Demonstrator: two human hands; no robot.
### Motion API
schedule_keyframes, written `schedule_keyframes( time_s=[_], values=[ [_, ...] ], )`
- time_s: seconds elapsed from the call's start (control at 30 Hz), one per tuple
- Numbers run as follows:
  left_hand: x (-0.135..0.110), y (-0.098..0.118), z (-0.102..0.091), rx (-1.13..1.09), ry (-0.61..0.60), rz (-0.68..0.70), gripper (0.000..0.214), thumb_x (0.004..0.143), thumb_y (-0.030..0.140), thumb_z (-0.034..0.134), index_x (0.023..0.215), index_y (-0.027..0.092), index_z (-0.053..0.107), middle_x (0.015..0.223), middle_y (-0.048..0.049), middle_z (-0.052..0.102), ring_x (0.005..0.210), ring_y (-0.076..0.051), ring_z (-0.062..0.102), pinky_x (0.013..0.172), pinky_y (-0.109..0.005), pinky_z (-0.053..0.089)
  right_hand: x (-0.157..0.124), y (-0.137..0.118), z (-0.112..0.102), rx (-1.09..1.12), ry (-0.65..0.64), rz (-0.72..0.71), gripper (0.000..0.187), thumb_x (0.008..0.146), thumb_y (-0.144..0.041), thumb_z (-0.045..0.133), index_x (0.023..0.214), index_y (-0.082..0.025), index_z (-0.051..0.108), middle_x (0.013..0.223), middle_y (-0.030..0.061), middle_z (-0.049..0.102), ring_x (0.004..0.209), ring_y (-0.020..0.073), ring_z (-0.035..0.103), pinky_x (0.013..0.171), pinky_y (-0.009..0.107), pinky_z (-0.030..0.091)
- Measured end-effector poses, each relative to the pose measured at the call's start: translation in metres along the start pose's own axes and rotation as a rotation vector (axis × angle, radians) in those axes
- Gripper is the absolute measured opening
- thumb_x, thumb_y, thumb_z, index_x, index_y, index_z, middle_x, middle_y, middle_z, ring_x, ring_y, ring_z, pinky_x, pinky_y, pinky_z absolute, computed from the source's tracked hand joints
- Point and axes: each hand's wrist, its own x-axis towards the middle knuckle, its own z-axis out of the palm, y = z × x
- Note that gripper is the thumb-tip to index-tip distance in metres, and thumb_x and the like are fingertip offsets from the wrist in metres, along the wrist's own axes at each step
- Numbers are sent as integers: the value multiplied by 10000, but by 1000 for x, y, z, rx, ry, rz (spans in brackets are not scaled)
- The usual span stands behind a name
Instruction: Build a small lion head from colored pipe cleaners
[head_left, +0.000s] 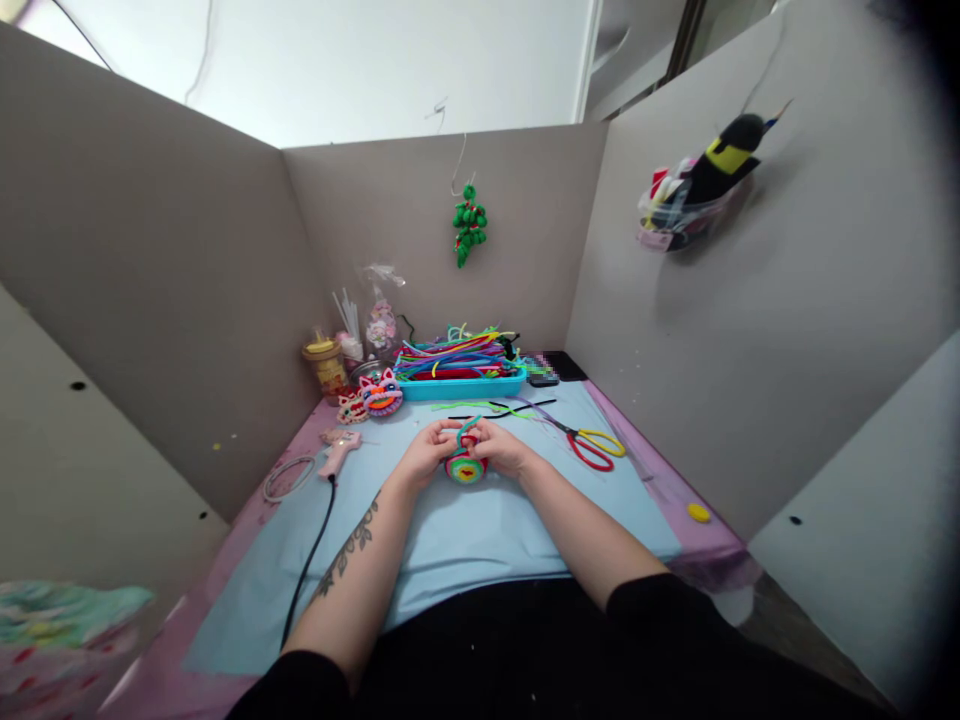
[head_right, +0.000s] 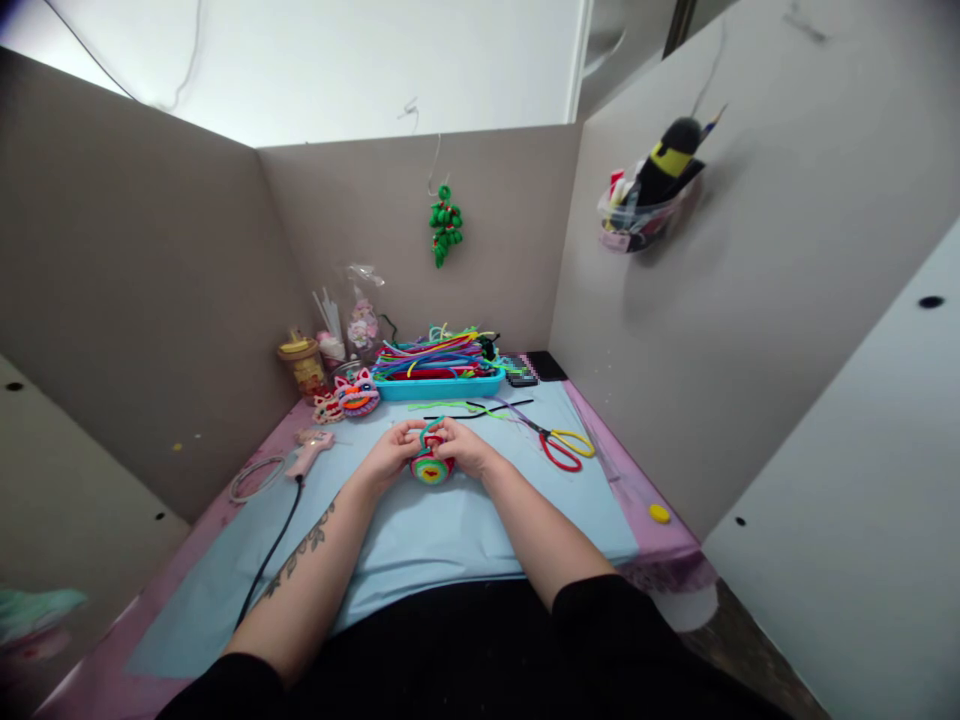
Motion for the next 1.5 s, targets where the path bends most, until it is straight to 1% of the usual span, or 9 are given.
schedule_keyframes(
  time_s=[0.17,0.3,0.43,0.57,0.73,0.9,1.1,1.33,1.5],
  values=[
    [-1,0,1,-18,2,7,458,605,248,783,1008,145,589,798,-82,698,623,-165,646,600,-246,463,-1,0,-3,-20,-33,-11,443,487,-89,654,890,-196,505,610,-76,542,514,75,468,531,205,344],
    [-1,0,2,3,34,19,451,609,256,780,993,145,571,770,-71,693,626,-164,642,586,-241,460,2,5,-4,-2,26,-21,476,507,-121,676,938,-213,495,683,-55,568,601,105,525,609,242,401],
    [4,3,0,-74,231,81,461,591,250,786,965,154,534,754,-43,680,622,-145,628,563,-228,456,11,13,-10,-80,300,-142,444,555,-257,696,953,-216,503,916,14,580,833,161,550,762,307,427],
    [8,5,-2,-259,387,134,456,562,157,783,925,170,508,781,-14,654,678,-143,633,595,-242,475,12,16,-10,-411,554,-275,401,624,-337,663,973,-218,506,1051,49,528,864,173,505,793,336,424],
    [8,0,0,-379,353,147,391,581,51,734,885,164,516,748,2,629,730,-137,637,690,-257,489,5,20,6,-812,432,-402,414,660,-280,660,1046,-229,522,1046,63,505,780,169,484,780,365,445],
    [11,-3,0,-467,300,19,136,733,192,653,831,129,582,766,-47,641,693,-129,618,685,-253,498,5,24,8,-950,356,-523,380,706,-112,529,1068,-229,526,1036,68,518,920,201,506,847,386,440],
    [11,-3,1,-391,167,8,174,729,172,661,881,95,627,853,-74,657,750,-134,618,711,-241,498,3,19,5,-1084,248,-661,398,723,-17,426,1012,-250,570,1053,67,544,1062,218,477,944,424,394],
    [5,5,2,-420,145,45,289,738,188,664,1019,142,613,970,-68,662,852,-162,635,755,-256,502,-2,16,9,-1022,487,-712,306,743,-127,523,1031,-231,518,1088,99,495,1095,251,451,973,460,354],
    [6,4,1,-406,174,94,306,733,200,676,1029,160,610,986,-54,661,863,-154,638,781,-251,500,0,21,10,-925,505,-648,203,760,-210,553,959,-227,518,969,77,515,982,239,480,898,425,396]
  ],
)
